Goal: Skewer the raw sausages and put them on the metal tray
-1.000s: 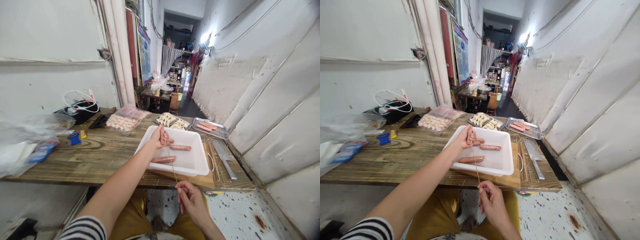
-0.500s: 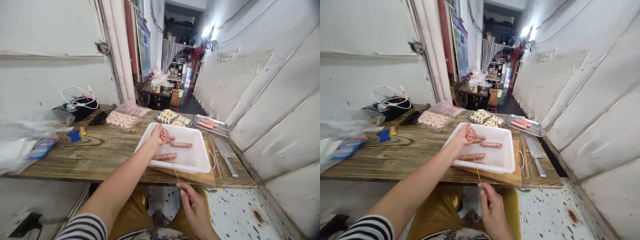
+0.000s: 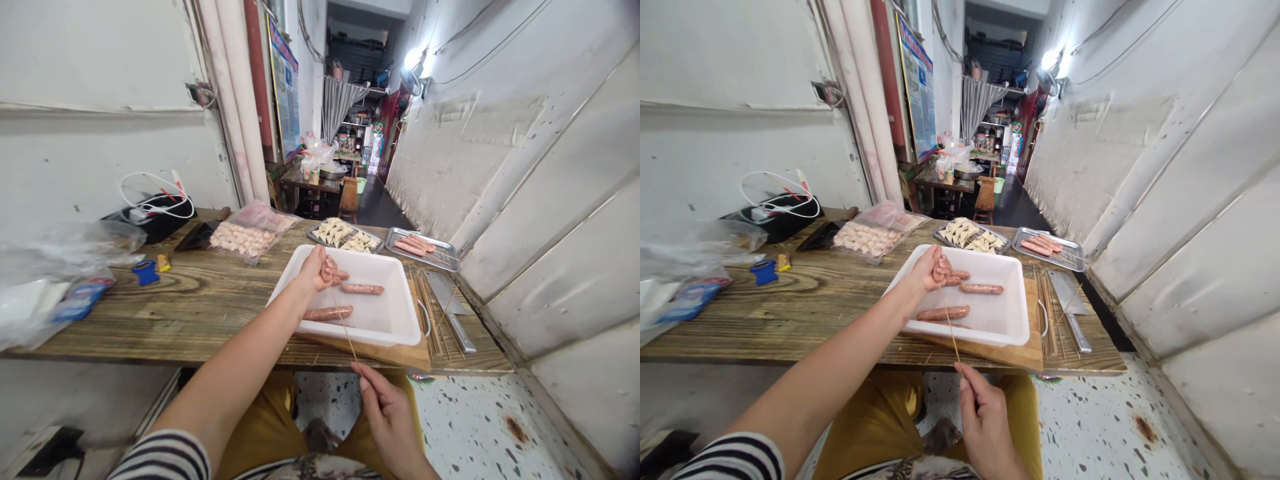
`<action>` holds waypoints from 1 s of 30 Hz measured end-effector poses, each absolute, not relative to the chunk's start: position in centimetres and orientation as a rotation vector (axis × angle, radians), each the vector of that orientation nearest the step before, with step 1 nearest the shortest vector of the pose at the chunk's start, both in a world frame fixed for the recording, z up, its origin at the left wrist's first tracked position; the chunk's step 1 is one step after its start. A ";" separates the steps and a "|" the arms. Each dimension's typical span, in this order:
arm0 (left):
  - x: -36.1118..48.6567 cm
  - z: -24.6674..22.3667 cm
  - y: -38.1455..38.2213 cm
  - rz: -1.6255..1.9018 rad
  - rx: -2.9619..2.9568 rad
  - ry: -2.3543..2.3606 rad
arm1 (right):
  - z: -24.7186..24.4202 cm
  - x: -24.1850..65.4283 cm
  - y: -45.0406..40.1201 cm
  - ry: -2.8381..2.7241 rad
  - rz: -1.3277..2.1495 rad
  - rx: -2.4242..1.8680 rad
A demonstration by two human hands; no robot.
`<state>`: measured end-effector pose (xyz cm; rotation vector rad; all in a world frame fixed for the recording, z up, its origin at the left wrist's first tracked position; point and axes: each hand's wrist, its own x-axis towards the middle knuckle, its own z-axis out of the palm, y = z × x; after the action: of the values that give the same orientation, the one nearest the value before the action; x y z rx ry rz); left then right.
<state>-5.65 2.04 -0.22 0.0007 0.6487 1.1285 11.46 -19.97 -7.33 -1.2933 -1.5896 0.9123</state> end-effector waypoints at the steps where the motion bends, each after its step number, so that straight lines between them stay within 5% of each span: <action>1: -5.6 -0.1 1.9 1.134 0.034 0.682 | -7.3 11.4 -20.0 -1.580 0.918 -1.304; 19: -4.9 0.8 1.1 1.146 0.147 0.767 | -7.3 9.7 -19.0 -1.434 1.261 -1.236; 30: -5.0 1.0 0.9 1.137 0.175 0.756 | -6.5 7.9 -17.3 -1.430 1.021 -1.270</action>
<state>-4.97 0.88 0.97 0.1754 0.7555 1.1373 7.88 -17.27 -6.54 -1.2705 -1.4301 1.0209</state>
